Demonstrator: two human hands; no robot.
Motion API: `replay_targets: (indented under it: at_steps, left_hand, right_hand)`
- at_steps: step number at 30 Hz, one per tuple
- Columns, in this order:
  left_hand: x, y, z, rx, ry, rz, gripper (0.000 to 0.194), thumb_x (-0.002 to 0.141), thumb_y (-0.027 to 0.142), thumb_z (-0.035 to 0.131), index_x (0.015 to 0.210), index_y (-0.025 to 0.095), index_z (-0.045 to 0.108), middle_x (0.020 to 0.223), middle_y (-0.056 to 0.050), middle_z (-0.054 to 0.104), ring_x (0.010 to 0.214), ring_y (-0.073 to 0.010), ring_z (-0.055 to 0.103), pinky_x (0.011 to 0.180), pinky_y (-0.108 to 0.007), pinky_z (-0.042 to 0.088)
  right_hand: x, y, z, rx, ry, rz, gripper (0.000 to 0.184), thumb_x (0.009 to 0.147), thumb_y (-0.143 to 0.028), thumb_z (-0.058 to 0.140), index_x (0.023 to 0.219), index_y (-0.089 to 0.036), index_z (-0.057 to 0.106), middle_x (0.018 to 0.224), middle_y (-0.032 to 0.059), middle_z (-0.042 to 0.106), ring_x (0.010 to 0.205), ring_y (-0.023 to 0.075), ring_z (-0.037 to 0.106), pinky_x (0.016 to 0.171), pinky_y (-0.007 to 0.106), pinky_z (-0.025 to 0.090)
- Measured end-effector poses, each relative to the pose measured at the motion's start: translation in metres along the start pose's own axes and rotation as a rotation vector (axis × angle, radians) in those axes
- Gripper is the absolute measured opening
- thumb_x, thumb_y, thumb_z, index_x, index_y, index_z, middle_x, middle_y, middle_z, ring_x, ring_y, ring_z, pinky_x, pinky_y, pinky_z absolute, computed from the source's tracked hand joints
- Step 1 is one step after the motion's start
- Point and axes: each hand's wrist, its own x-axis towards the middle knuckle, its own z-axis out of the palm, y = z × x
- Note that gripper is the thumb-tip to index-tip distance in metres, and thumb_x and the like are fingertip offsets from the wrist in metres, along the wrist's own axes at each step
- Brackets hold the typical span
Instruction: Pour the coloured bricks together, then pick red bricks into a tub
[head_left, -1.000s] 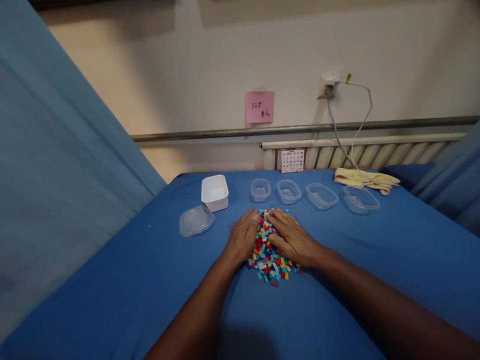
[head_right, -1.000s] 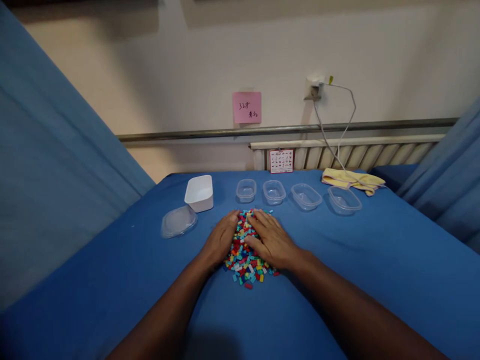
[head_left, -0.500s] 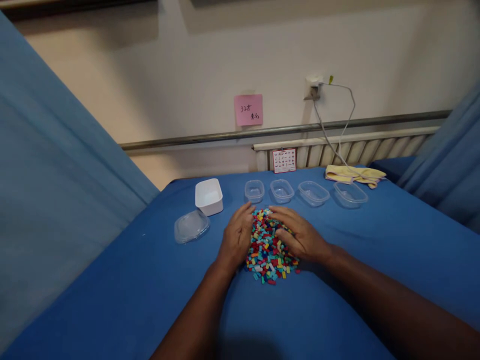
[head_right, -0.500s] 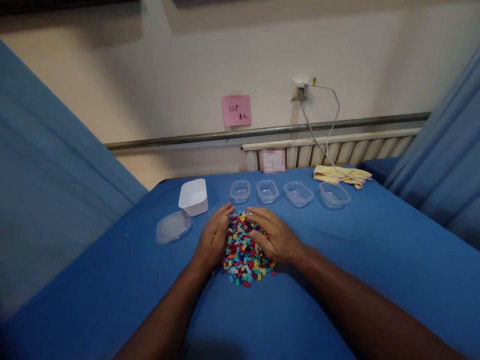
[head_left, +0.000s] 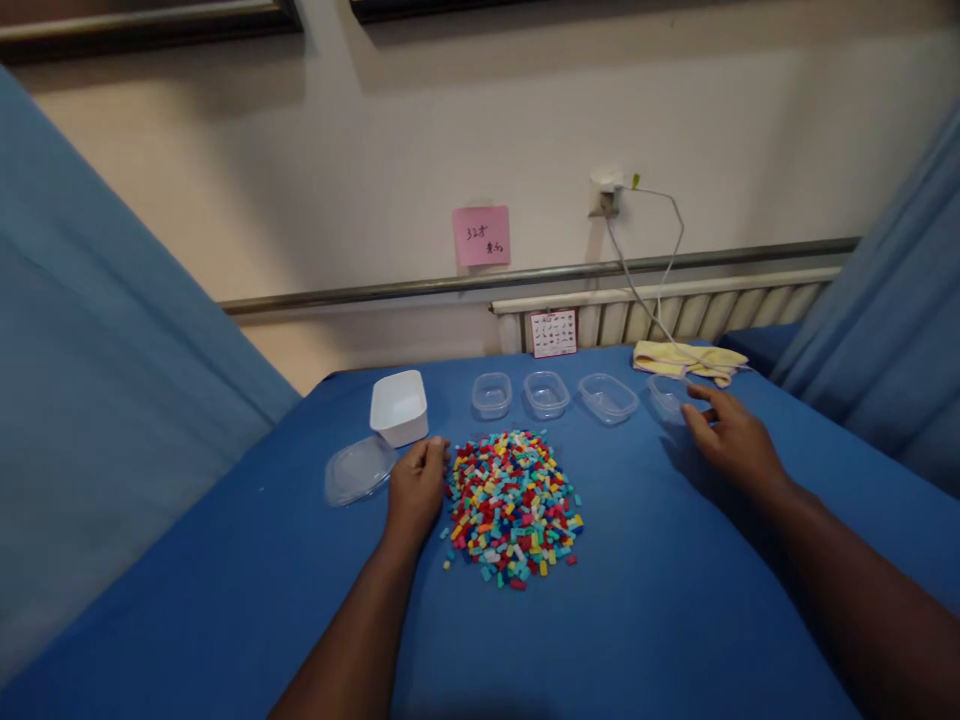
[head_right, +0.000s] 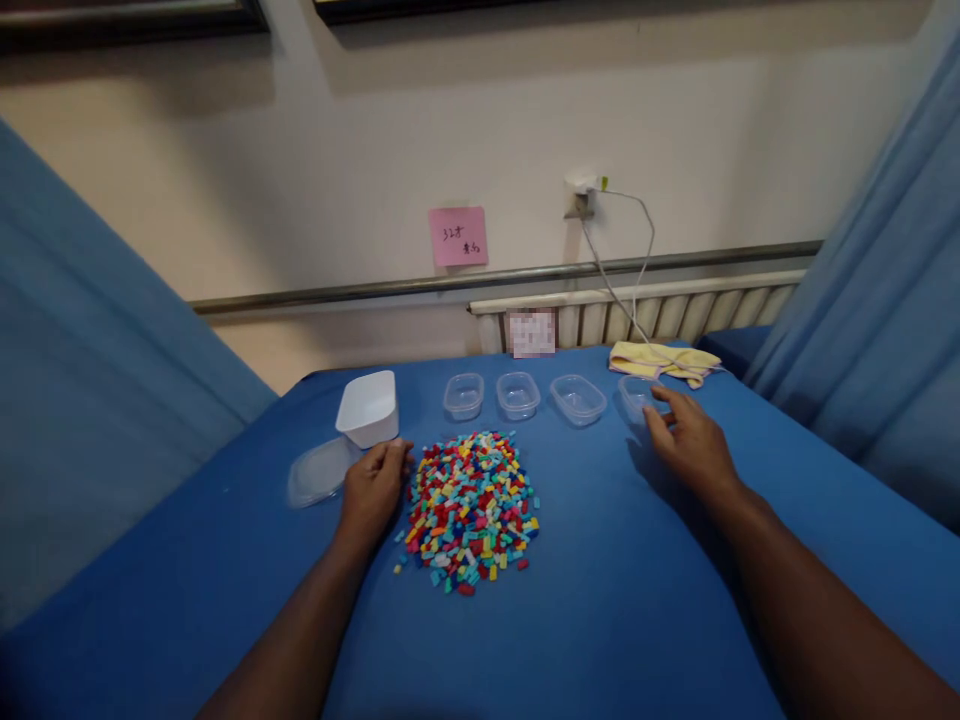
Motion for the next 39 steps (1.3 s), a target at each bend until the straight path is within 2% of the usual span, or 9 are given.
replay_targets:
  at_steps: [3, 7, 10, 16, 21, 24, 29, 34, 39]
  left_hand:
    - [0.007, -0.001, 0.000, -0.020, 0.017, -0.049, 0.052, 0.092, 0.063, 0.060, 0.095, 0.016, 0.080, 0.078, -0.004, 0.074, 0.070, -0.0209, 0.066, 0.065, -0.030, 0.052]
    - [0.010, 0.000, -0.002, -0.018, 0.036, -0.077, 0.051, 0.089, 0.064, 0.064, 0.094, 0.016, 0.081, 0.079, -0.005, 0.076, 0.071, -0.0211, 0.067, 0.067, -0.031, 0.053]
    - [0.008, 0.004, -0.002, -0.006, 0.056, -0.085, 0.050, 0.089, 0.063, 0.064, 0.094, 0.015, 0.081, 0.078, -0.005, 0.076, 0.070, -0.0206, 0.066, 0.068, -0.031, 0.053]
    - [0.002, 0.004, -0.001, 0.025, 0.044, -0.096, 0.050, 0.090, 0.061, 0.063, 0.096, 0.015, 0.080, 0.080, -0.006, 0.077, 0.072, -0.0203, 0.068, 0.071, -0.030, 0.055]
    - [-0.004, 0.000, -0.002, 0.081, 0.044, -0.026, 0.050, 0.093, 0.059, 0.062, 0.109, 0.016, 0.081, 0.105, -0.009, 0.083, 0.101, -0.0271, 0.075, 0.093, -0.036, 0.059]
    - [-0.009, -0.001, -0.003, 0.156, -0.011, 0.020, 0.053, 0.094, 0.059, 0.060, 0.117, 0.017, 0.081, 0.119, -0.010, 0.083, 0.115, -0.0312, 0.075, 0.104, -0.043, 0.058]
    - [-0.010, -0.003, -0.002, 0.226, -0.107, 0.059, 0.055, 0.099, 0.057, 0.057, 0.129, 0.018, 0.080, 0.139, -0.012, 0.077, 0.135, -0.0346, 0.069, 0.122, -0.052, 0.050]
    - [-0.002, -0.004, 0.006, 0.235, -0.255, 0.072, 0.064, 0.106, 0.062, 0.047, 0.148, 0.019, 0.070, 0.161, -0.011, 0.061, 0.155, -0.0311, 0.053, 0.134, -0.050, 0.035]
    - [-0.006, -0.001, 0.007, 0.168, -0.376, 0.101, 0.065, 0.110, 0.066, 0.038, 0.138, 0.022, 0.077, 0.147, -0.009, 0.073, 0.141, -0.0309, 0.066, 0.127, -0.051, 0.045]
  right_hand:
    - [-0.001, 0.024, 0.005, -0.115, -0.147, -0.031, 0.049, 0.101, -0.048, 0.057, 0.138, -0.019, 0.072, 0.127, 0.0171, 0.079, 0.080, 0.0263, 0.076, 0.081, 0.045, 0.062]
    - [0.003, 0.031, 0.010, -0.178, -0.284, -0.063, 0.043, 0.101, -0.041, 0.053, 0.130, -0.019, 0.078, 0.129, 0.0142, 0.080, 0.099, 0.0292, 0.078, 0.094, 0.046, 0.062]
    - [0.006, 0.029, 0.004, -0.229, -0.288, -0.077, 0.040, 0.102, -0.037, 0.051, 0.124, -0.023, 0.081, 0.124, 0.0124, 0.081, 0.108, 0.0313, 0.077, 0.090, 0.044, 0.062]
    - [0.000, 0.023, -0.012, -0.295, -0.281, -0.035, 0.037, 0.102, -0.041, 0.056, 0.121, -0.023, 0.082, 0.119, 0.0117, 0.083, 0.096, 0.0316, 0.078, 0.074, 0.041, 0.058]
    - [-0.001, 0.009, -0.024, -0.270, -0.169, 0.015, 0.035, 0.103, -0.043, 0.058, 0.120, -0.022, 0.081, 0.118, 0.0101, 0.082, 0.093, 0.0276, 0.077, 0.071, 0.039, 0.055]
    - [-0.001, -0.001, -0.029, -0.249, -0.124, 0.002, 0.033, 0.103, -0.043, 0.059, 0.119, -0.023, 0.081, 0.118, 0.0088, 0.082, 0.090, 0.0267, 0.077, 0.073, 0.040, 0.056]
    - [-0.007, -0.013, -0.030, -0.233, -0.168, -0.005, 0.037, 0.104, -0.045, 0.056, 0.122, -0.023, 0.081, 0.119, 0.0077, 0.083, 0.095, 0.0294, 0.078, 0.075, 0.040, 0.055]
    - [-0.009, -0.017, -0.032, -0.266, -0.262, 0.053, 0.042, 0.106, -0.053, 0.056, 0.114, -0.023, 0.084, 0.116, 0.0110, 0.084, 0.100, 0.0335, 0.076, 0.073, 0.042, 0.050]
    - [-0.009, -0.019, -0.032, -0.330, -0.285, 0.115, 0.044, 0.106, -0.055, 0.054, 0.114, -0.024, 0.084, 0.109, 0.0108, 0.085, 0.092, 0.0328, 0.075, 0.067, 0.040, 0.044]
